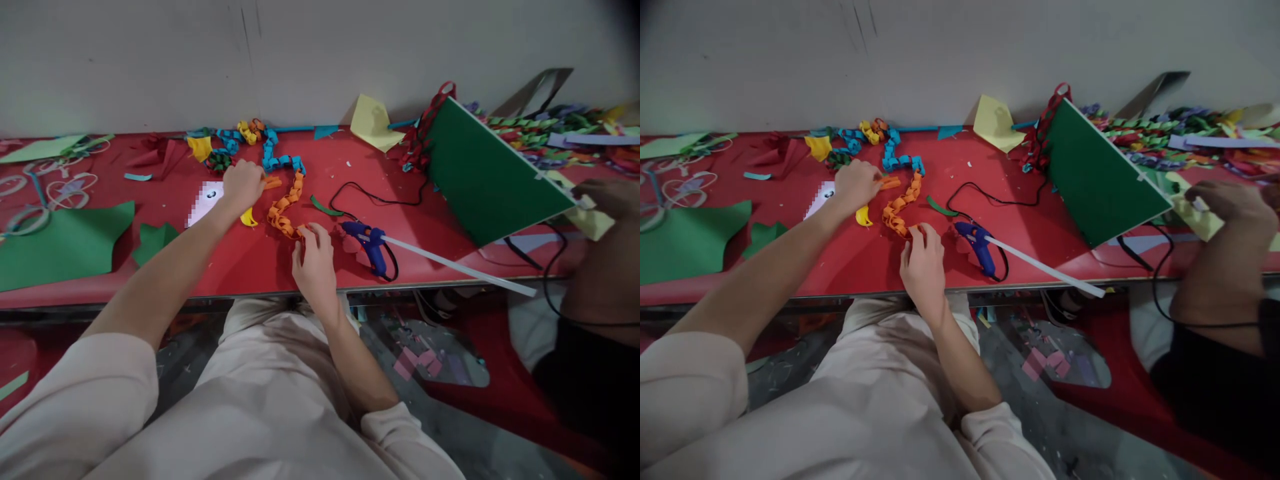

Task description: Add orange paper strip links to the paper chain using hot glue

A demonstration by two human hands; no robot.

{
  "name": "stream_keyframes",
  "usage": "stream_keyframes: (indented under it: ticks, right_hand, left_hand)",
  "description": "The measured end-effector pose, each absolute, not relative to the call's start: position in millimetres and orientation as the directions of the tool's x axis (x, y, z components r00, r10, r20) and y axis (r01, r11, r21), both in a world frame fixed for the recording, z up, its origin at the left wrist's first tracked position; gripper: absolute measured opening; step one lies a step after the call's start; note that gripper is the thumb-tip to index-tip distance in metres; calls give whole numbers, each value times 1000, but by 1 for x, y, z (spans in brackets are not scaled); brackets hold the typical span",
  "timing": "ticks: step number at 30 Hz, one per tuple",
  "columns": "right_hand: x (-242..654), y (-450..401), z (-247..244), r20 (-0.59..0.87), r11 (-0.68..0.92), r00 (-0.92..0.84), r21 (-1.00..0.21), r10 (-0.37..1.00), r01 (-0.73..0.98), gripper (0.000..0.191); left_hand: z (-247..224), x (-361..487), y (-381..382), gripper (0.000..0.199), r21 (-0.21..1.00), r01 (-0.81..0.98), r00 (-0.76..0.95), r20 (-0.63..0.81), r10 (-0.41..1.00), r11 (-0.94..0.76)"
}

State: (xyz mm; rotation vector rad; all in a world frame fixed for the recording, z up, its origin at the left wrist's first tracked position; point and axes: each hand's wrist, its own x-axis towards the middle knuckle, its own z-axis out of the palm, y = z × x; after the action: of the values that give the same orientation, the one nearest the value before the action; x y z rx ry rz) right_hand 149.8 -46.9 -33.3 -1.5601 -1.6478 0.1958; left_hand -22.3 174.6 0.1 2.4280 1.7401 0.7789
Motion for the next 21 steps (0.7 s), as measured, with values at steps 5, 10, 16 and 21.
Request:
stream_keyframes:
  ticks: [5, 10, 16, 21]
  right_hand:
    - [147, -43, -37, 410, 243, 67, -654, 909, 716, 42]
    - [151, -35, -42, 366, 301, -54, -664, 929, 684, 55]
    - [153, -47, -11, 538, 380, 173, -755, 825, 535, 37]
    - [147, -57, 11, 330, 329, 80, -944, 941, 28, 31]
  left_hand:
    - [16, -32, 180, 16, 409, 797, 209, 505, 838, -445]
    - [33, -24, 188, 23, 721, 486, -33, 580, 814, -494]
    - [37, -13, 82, 35, 907, -84, 0, 414, 910, -413]
    - [24, 3, -9, 46, 930, -274, 147, 292, 945, -245]
